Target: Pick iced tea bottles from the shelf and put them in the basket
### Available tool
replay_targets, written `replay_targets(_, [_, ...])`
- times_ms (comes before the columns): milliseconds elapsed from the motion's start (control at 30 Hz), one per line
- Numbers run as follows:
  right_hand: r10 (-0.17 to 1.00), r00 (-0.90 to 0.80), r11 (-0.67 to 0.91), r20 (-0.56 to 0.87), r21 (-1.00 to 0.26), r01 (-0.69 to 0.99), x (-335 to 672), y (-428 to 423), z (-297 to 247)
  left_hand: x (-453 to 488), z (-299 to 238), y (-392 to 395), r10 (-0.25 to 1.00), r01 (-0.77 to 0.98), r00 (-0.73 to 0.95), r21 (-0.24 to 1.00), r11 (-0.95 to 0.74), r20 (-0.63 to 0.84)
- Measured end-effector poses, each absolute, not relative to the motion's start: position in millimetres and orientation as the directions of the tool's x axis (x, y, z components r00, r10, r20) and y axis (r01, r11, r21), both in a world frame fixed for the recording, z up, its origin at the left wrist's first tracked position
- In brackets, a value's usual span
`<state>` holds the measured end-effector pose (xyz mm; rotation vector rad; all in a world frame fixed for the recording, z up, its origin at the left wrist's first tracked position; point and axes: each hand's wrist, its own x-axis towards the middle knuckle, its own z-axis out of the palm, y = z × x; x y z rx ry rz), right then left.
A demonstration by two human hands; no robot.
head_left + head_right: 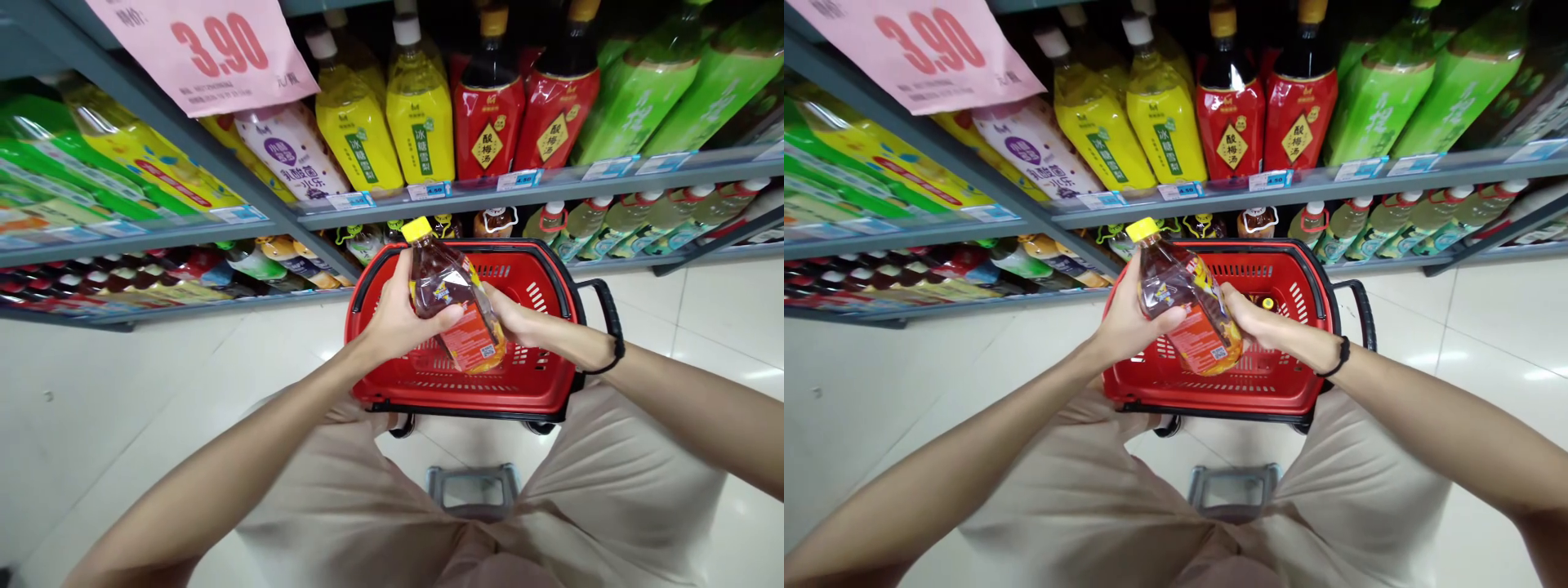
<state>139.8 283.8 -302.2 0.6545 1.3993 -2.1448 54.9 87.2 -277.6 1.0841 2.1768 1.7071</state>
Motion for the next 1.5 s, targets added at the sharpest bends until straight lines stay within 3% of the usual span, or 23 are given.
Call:
replay_targets(167, [-0.110, -0.819, -0.376, -0.564, -0.739, 0.559, 136, 285, -294, 57, -270, 89, 0.665, 0.567, -0.651, 0.817, 0.105, 0.366])
replay_targets(300, [0.053, -0.849, -0.345, -0.526, -0.807, 0.479, 134, 286, -296, 63, -258, 92, 0.722, 0.684, -0.544, 0.724, 0.086, 0.428])
replay_targets(367, [0.079, -0.838, -0.331, -0.540, -0.807, 0.489, 133, 288, -301, 65, -257, 92, 0.735, 0.725, -0.507, 0.684, 0.080, 0.451])
replay_targets(500, [-0.007, -0.852, -0.373, -0.524, -0.789, 0.488, 132, 288, -309, 67, -257, 91, 0.751, 0.726, -0.502, 0.681, 0.096, 0.429])
replay_targets(700, [-0.126, -0.830, -0.338, -0.543, -0.763, 0.550, 130, 288, -305, 66, -245, 90, 0.742, 0.495, -0.640, 0.845, 0.200, 0.200])
replay_targets(800, [-0.065, -0.792, -0.158, -0.607, -0.777, 0.609, 126, 294, -297, 62, -242, 91, 0.766, 0.423, -0.635, 0.873, 0.242, 0.095])
replay_targets(867, [-0.050, -0.760, 0.120, -0.648, -0.759, 0.640, 122, 302, -291, 62, -244, 93, 0.780, 0.440, -0.618, 0.866, 0.238, 0.099])
replay_targets(967, [-0.100, -0.700, 0.625, -0.707, -0.592, 0.509, 117, 319, -281, 67, -257, 99, 0.784, 0.501, -0.609, 0.824, 0.263, 0.120])
replay_targets(1033, [-0.095, -0.668, 0.802, -0.738, -0.454, 0.387, 114, 329, -274, 73, -272, 103, 0.807, 0.547, -0.585, 0.776, 0.314, 0.086])
replay_targets(1200, [-0.016, -0.617, 0.939, -0.786, -0.224, 0.261, 109, 341, -260, 85, -332, 115, 0.856, 0.592, -0.508, 0.685, 0.425, -0.092])
replay_targets(1333, [-0.006, -0.642, 0.964, -0.767, -0.176, 0.201, 106, 341, -253, 93, -386, 138, 0.861, 0.594, -0.421, 0.631, 0.499, -0.285])
replay_targets(1500, [-0.018, -0.682, 0.970, -0.731, -0.178, 0.166, 104, 346, -254, 112, -444, 175, 0.865, 0.632, -0.330, 0.592, 0.500, -0.379])
